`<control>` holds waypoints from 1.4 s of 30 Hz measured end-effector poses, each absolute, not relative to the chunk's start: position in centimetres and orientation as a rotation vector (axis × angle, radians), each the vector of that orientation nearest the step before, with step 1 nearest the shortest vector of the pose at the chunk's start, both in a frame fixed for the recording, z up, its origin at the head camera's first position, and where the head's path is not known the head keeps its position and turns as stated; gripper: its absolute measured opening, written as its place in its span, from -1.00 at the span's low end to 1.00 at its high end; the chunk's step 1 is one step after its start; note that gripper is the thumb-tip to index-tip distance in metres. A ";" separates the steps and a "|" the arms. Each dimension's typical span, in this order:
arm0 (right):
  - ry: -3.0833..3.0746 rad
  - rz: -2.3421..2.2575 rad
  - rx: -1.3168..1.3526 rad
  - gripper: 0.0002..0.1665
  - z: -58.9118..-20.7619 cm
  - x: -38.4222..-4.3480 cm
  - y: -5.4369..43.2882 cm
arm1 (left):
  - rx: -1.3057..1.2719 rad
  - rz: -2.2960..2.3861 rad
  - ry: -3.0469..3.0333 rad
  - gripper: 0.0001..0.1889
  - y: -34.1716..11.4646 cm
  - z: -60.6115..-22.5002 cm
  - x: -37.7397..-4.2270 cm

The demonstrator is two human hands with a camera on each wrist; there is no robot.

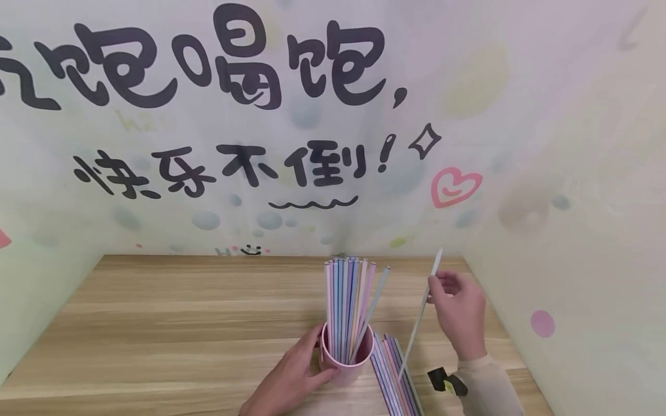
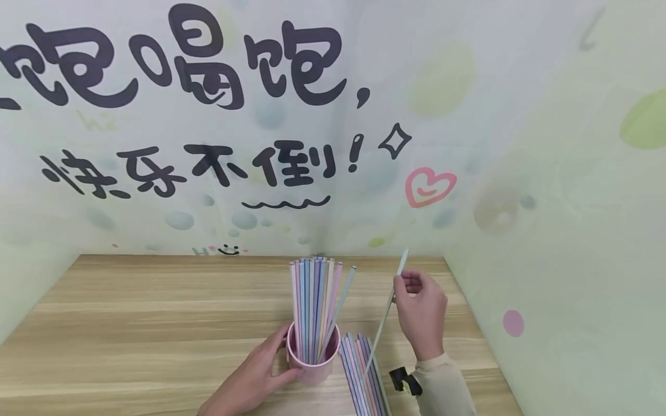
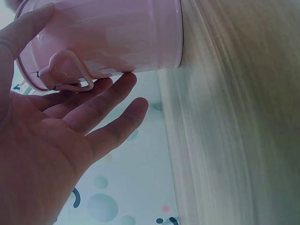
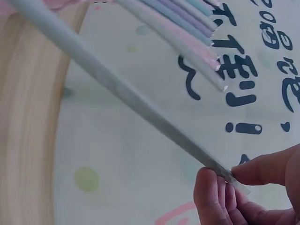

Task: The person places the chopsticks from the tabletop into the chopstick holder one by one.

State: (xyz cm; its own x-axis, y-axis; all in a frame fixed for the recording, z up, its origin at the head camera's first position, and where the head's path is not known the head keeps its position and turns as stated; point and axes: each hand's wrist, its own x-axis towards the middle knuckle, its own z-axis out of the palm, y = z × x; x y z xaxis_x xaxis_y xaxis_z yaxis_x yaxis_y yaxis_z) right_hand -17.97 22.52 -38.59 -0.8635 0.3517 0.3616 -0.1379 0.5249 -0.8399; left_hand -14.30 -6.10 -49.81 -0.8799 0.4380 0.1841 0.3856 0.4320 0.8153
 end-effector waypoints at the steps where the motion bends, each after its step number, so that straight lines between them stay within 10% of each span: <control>1: -2.245 1.334 -0.167 -0.81 -38.3 -18.1 22.3 | 0.750 1.461 2.612 -0.19 -6.1 -49.8 -14.3; 18: -1.938 1.434 0.027 -0.87 -33.7 -19.1 19.1 | 0.761 1.450 2.622 -0.19 -6.0 -49.8 -14.3; 42: -2.257 1.344 -0.001 -0.95 -43.0 -17.9 15.6 | 0.749 1.457 2.611 -0.20 -6.1 -49.8 -14.3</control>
State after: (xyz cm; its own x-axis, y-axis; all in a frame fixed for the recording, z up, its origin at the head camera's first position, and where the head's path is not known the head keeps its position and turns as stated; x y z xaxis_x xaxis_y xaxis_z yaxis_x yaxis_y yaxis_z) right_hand -17.86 15.60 -42.98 -0.8705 0.2524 0.4224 -0.2509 0.5107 -0.8223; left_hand -14.34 -6.11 -49.78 -0.8802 0.4393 0.1795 0.3833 0.4352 0.8147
